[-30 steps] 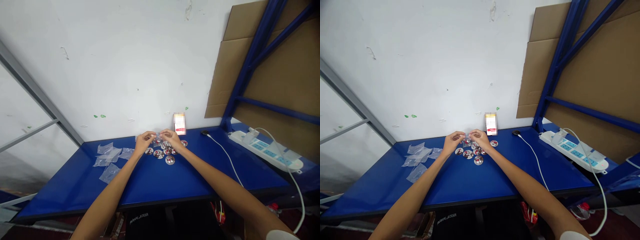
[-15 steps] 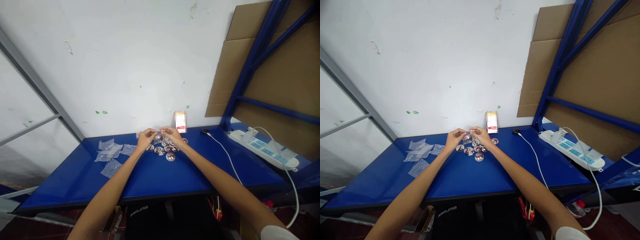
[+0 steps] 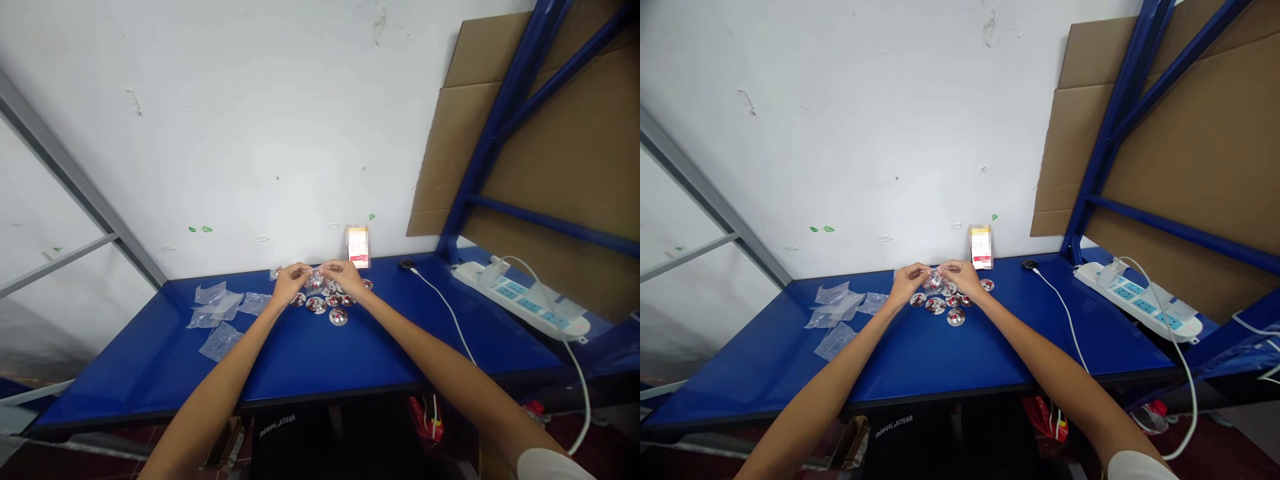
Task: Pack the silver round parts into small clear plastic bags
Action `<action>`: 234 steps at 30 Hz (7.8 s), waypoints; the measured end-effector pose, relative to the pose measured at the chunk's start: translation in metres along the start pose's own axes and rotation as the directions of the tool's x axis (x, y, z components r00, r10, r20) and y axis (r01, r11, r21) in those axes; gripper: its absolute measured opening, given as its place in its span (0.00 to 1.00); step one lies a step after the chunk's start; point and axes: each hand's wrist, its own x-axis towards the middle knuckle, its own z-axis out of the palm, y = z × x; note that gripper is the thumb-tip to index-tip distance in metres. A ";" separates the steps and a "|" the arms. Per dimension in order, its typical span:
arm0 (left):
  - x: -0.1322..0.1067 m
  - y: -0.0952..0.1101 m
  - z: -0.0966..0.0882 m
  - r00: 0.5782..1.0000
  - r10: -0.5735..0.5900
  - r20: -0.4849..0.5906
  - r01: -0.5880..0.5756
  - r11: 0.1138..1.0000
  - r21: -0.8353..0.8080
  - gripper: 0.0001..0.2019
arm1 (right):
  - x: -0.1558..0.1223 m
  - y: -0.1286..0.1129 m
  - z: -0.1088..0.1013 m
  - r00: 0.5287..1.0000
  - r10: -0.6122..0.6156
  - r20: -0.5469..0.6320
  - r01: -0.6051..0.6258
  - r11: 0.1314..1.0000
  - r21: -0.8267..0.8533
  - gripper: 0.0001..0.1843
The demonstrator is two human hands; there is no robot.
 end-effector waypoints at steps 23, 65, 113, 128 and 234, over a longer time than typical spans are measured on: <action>0.008 -0.004 -0.007 0.994 -0.094 0.053 0.099 0.992 -0.084 0.28 | 0.001 0.005 0.002 0.992 -0.126 0.006 0.126 0.989 -0.082 0.14; 0.005 -0.008 -0.007 0.994 -0.014 0.107 0.014 1.000 0.003 0.22 | -0.003 -0.001 -0.005 0.974 -0.210 0.082 0.225 0.931 -0.287 0.13; 0.002 -0.022 0.003 0.996 -0.075 -0.039 0.072 0.995 -0.064 0.22 | -0.015 0.003 0.002 0.961 -0.275 -0.004 0.223 0.787 -0.575 0.03; -0.001 -0.021 0.009 0.969 -0.082 -0.232 0.069 0.996 -0.064 0.21 | -0.021 -0.008 0.012 0.959 -0.276 0.058 0.246 0.715 -0.654 0.15; -0.005 0.030 -0.093 0.972 -0.232 0.041 0.023 0.268 0.963 0.26 | -0.022 -0.023 0.007 0.837 -0.491 0.243 0.530 0.615 -0.584 0.10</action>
